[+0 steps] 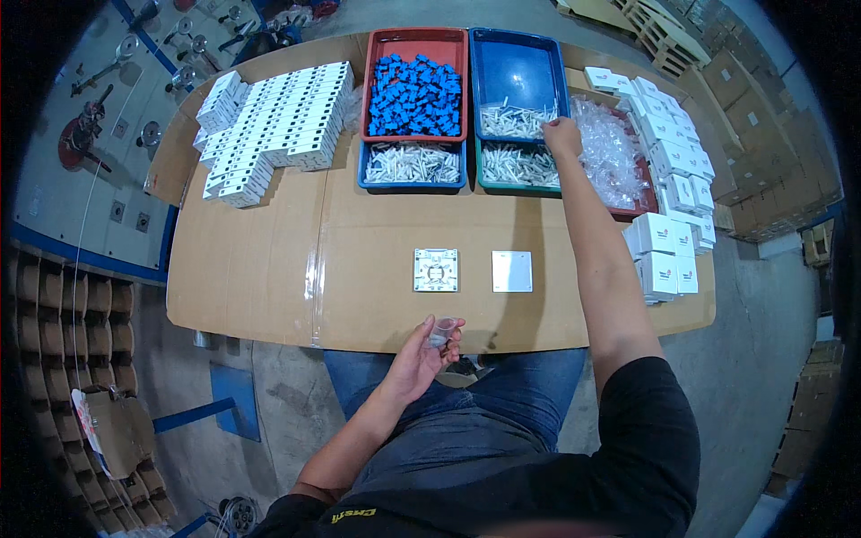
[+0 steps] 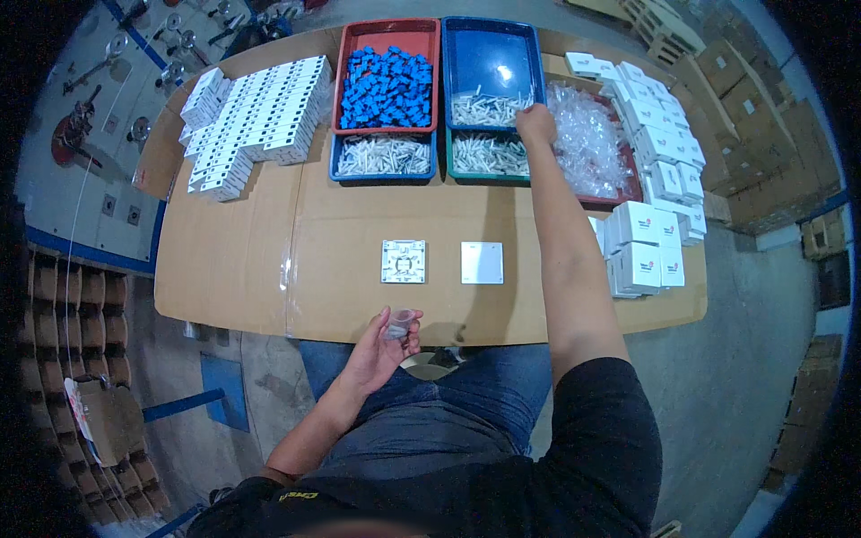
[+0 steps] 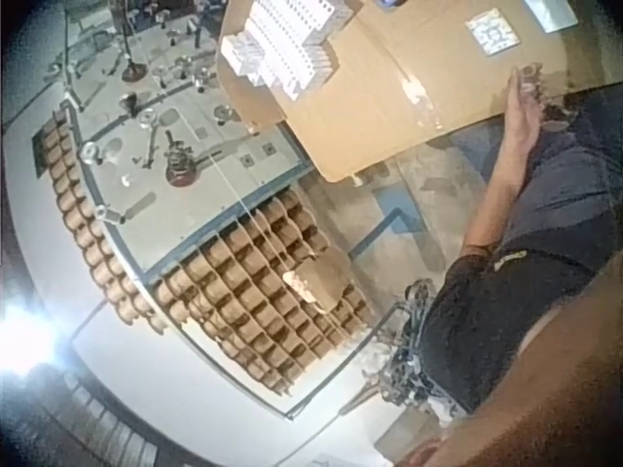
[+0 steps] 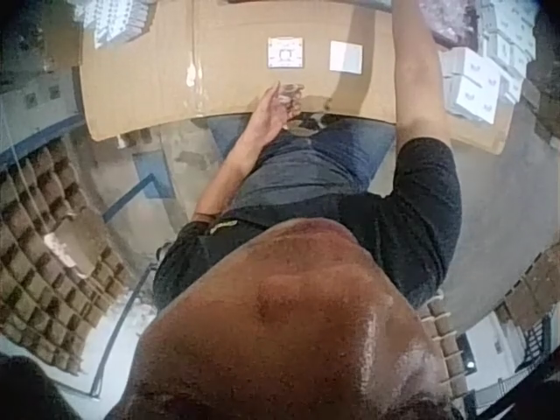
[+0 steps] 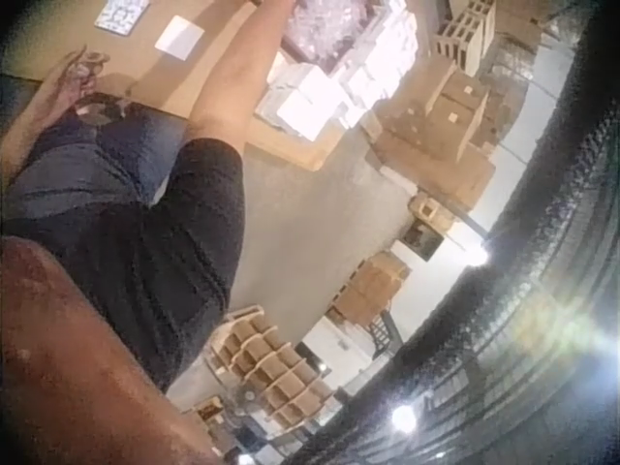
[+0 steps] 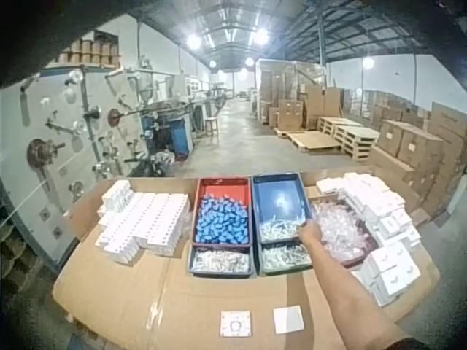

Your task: Assembling and packaging small electronic components into white boxes and plastic bags.

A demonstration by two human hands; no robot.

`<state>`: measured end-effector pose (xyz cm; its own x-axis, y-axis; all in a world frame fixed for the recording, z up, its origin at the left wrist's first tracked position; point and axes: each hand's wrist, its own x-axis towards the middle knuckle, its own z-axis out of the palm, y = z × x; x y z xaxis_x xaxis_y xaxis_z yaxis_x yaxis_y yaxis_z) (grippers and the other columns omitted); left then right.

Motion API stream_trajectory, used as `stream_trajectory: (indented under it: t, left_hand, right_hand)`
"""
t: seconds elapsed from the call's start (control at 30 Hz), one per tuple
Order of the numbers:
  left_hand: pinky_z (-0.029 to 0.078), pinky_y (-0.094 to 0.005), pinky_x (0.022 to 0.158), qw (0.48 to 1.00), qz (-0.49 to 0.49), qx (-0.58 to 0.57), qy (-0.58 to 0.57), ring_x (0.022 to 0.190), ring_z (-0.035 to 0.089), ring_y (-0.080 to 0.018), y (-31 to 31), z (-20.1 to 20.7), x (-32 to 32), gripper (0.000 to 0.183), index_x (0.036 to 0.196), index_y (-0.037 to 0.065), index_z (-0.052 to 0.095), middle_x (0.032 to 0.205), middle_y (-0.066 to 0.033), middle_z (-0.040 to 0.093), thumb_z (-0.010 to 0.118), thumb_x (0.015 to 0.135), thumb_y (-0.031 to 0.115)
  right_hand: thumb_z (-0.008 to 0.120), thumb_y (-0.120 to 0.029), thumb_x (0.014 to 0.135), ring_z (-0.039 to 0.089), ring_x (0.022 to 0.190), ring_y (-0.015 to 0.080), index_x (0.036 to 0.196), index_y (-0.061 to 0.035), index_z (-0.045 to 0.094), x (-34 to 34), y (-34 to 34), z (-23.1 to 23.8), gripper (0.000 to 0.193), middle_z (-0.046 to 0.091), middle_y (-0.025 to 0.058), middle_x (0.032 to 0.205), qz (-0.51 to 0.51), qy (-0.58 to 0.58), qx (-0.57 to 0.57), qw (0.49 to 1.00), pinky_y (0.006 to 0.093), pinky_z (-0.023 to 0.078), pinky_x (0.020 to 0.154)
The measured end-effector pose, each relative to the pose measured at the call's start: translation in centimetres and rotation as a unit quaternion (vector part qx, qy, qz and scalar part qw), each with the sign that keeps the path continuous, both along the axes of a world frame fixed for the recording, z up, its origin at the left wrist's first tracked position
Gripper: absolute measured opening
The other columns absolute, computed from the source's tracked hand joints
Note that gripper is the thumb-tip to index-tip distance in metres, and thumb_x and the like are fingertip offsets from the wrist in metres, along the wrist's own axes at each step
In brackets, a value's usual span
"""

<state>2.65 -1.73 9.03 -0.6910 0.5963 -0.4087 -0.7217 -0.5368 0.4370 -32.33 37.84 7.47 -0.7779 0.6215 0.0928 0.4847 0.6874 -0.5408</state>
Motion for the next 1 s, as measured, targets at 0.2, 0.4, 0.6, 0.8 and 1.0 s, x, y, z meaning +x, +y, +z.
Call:
stream_trajectory:
  t: [0.2, 0.4, 0.6, 0.8, 1.0]
  left_hand:
    - [0.049, -0.0315, 0.081, 1.000, 0.008, -0.007, -0.006, 0.084, 0.060, -0.0153, 0.1, 0.3, 0.2, 0.057, 0.127, -0.001, 0.058, 0.098, -0.0032, 0.063, 0.043, 0.105, 0.049]
    - [0.049, -0.0319, 0.078, 0.999, 0.048, -0.008, 0.010, 0.083, 0.060, -0.0165, -0.2, 0.6, -1.4, 0.060, 0.127, 0.000, 0.057, 0.098, -0.0045, 0.064, 0.038, 0.105, 0.053]
    - [0.052, -0.0330, 0.078, 0.996, 0.074, 0.032, 0.027, 0.082, 0.061, -0.0159, 0.2, 2.5, -4.1, 0.062, 0.131, 0.001, 0.058, 0.104, -0.0056, 0.065, 0.040, 0.104, 0.055]
    - [0.054, -0.0281, 0.075, 0.995, 0.058, 0.060, 0.053, 0.081, 0.061, -0.0101, 1.1, 1.7, -4.2, 0.060, 0.129, 0.004, 0.059, 0.103, -0.0027, 0.065, 0.045, 0.103, 0.055]
    - [0.054, -0.0288, 0.075, 0.995, 0.058, 0.020, 0.075, 0.081, 0.061, -0.0101, 0.4, 2.1, -2.5, 0.062, 0.131, 0.004, 0.058, 0.101, -0.0012, 0.065, 0.043, 0.103, 0.057]
  right_hand:
    - [0.072, -0.033, 0.081, 0.070, 0.099, 0.0360, 0.098, -0.0114, 0.077, -0.2, 1.0, -1.4, 0.028, 0.075, 0.0159, 0.100, 0.000, 0.084, -0.022, 0.996, 0.0451, 0.055, 0.087]
    - [0.079, -0.022, 0.081, 0.069, 0.072, 0.0205, 0.093, -0.0054, 0.076, 3.2, 2.8, -2.5, 0.021, 0.074, 0.0096, 0.086, 0.071, 0.199, -0.136, 0.968, 0.0335, 0.053, 0.067]
    - [0.079, -0.011, 0.085, 0.042, 0.058, 0.0019, 0.088, -0.0052, 0.071, 17.2, -8.3, 3.8, 0.010, 0.060, -0.0054, 0.072, 0.226, 0.168, -0.407, 0.869, 0.0205, 0.030, 0.052]
    - [0.079, -0.009, 0.085, 0.045, 0.062, 0.0000, 0.090, -0.0044, 0.070, 26.3, -15.1, 6.6, 0.011, 0.061, -0.0066, 0.076, 0.327, 0.062, -0.446, 0.831, 0.0193, 0.031, 0.054]
    - [0.077, -0.011, 0.086, 0.047, 0.064, 0.0018, 0.094, -0.0060, 0.074, 28.5, -15.9, 10.7, 0.010, 0.066, -0.0050, 0.079, 0.448, -0.017, -0.279, 0.849, 0.0204, 0.034, 0.056]
